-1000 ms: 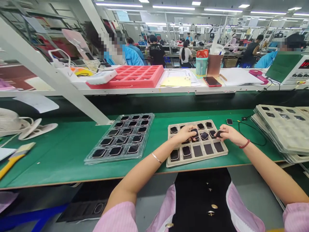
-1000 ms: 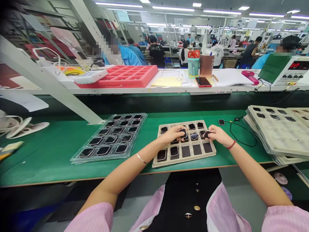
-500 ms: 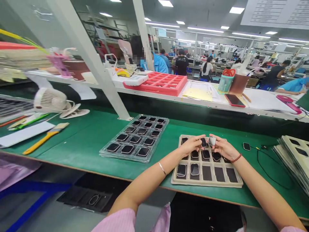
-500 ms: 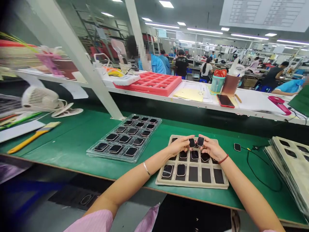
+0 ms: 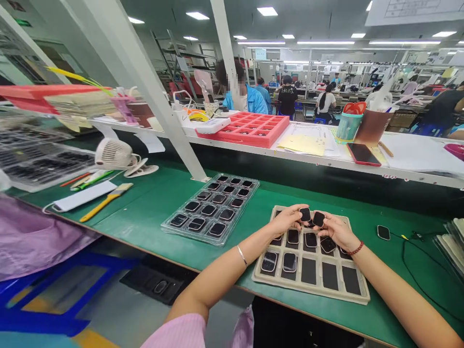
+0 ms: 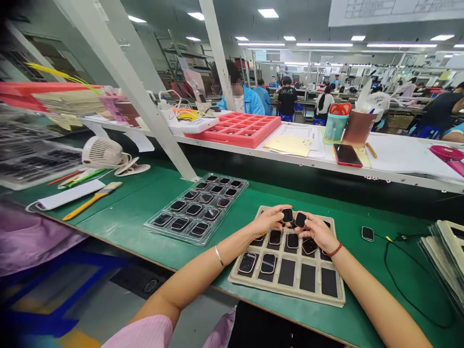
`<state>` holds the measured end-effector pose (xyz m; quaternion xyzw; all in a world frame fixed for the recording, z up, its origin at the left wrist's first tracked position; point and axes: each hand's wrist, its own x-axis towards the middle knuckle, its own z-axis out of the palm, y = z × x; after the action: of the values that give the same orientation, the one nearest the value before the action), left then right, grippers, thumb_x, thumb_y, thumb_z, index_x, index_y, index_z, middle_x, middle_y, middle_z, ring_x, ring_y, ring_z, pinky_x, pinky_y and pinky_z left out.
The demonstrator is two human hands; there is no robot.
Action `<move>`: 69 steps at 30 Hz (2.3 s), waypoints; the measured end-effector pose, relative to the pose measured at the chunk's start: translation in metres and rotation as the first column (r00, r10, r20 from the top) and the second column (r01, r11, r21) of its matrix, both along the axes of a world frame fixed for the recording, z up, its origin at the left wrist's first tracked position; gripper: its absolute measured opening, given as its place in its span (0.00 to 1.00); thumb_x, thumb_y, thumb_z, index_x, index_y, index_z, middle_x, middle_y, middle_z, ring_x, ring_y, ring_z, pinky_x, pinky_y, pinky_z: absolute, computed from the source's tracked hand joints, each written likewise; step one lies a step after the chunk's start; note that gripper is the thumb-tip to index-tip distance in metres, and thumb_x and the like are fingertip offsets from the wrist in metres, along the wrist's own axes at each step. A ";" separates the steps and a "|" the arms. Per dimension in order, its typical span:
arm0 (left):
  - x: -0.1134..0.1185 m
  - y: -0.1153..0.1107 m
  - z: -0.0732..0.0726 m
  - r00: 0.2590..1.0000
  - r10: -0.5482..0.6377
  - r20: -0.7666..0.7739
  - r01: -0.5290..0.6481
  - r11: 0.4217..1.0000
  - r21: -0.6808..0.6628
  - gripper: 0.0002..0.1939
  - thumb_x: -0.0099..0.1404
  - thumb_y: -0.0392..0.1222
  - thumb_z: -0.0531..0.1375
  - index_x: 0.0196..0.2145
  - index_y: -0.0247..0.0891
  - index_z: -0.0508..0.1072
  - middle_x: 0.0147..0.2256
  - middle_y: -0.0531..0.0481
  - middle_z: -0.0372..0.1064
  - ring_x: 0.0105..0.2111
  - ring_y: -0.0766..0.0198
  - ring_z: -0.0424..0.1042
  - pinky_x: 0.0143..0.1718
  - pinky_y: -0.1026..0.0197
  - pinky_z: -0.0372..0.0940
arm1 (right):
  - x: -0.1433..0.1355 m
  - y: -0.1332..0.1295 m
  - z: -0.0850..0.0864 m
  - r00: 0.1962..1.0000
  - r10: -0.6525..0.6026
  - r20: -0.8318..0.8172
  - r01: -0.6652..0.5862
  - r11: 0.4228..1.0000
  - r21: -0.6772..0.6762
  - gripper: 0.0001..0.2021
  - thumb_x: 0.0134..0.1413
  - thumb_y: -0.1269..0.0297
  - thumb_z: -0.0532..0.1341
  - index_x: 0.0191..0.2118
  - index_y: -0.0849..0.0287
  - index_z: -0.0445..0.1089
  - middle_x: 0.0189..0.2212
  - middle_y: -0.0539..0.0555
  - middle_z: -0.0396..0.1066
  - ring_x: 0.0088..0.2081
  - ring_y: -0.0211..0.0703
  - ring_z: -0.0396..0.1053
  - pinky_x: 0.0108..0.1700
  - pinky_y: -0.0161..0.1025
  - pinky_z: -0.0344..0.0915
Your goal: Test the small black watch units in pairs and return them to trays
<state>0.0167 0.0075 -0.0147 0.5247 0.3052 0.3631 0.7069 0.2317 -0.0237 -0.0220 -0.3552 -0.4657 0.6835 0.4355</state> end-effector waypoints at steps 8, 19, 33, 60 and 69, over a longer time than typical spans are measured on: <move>0.006 0.004 0.004 0.996 -0.029 -0.089 0.023 0.998 -0.060 0.29 0.51 0.33 0.62 0.52 0.35 0.64 0.42 0.41 0.72 0.34 0.64 0.74 0.25 0.69 0.62 | -0.006 -0.005 -0.004 0.972 -0.134 0.191 0.096 0.976 0.195 0.20 0.49 0.67 0.59 0.50 0.56 0.66 0.38 0.54 0.71 0.31 0.39 0.70 0.32 0.39 0.71; 0.017 -0.001 0.007 0.965 0.039 -0.259 -0.008 0.993 0.121 0.18 0.60 0.53 0.57 0.36 0.33 0.72 0.29 0.49 0.69 0.26 0.68 0.68 0.26 0.66 0.64 | 0.000 -0.002 -0.003 0.969 -0.208 0.136 0.187 0.971 0.150 0.15 0.56 0.51 0.56 0.38 0.58 0.68 0.28 0.54 0.72 0.21 0.36 0.63 0.23 0.36 0.63; 0.005 0.002 0.008 0.997 -0.016 -0.074 0.016 1.000 -0.001 0.32 0.58 0.51 0.61 0.58 0.38 0.63 0.34 0.47 0.70 0.31 0.65 0.70 0.26 0.68 0.59 | 0.001 -0.005 -0.003 0.953 -0.160 0.256 0.111 0.974 0.196 0.18 0.51 0.70 0.57 0.50 0.56 0.61 0.43 0.55 0.70 0.30 0.37 0.66 0.32 0.37 0.66; 0.011 -0.004 0.009 0.982 -0.007 -0.191 0.013 0.999 0.033 0.20 0.59 0.41 0.60 0.49 0.33 0.67 0.37 0.44 0.72 0.31 0.64 0.74 0.28 0.66 0.63 | -0.001 -0.007 0.004 0.950 -0.145 0.276 0.078 0.968 0.239 0.18 0.51 0.74 0.56 0.48 0.55 0.63 0.44 0.55 0.70 0.31 0.39 0.69 0.34 0.40 0.68; 0.012 -0.003 -0.001 0.990 0.034 -0.138 -0.019 0.994 0.109 0.23 0.54 0.27 0.57 0.48 0.35 0.66 0.44 0.44 0.70 0.36 0.66 0.73 0.40 0.63 0.66 | -0.002 -0.006 0.000 0.932 -0.161 0.324 0.058 0.951 0.305 0.22 0.49 0.73 0.57 0.52 0.54 0.61 0.43 0.56 0.70 0.39 0.44 0.69 0.41 0.42 0.68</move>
<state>0.0287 0.0047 -0.0153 0.5818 0.3411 0.3508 0.6497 0.2295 -0.0294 -0.0220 -0.4274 -0.6091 0.5092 0.4324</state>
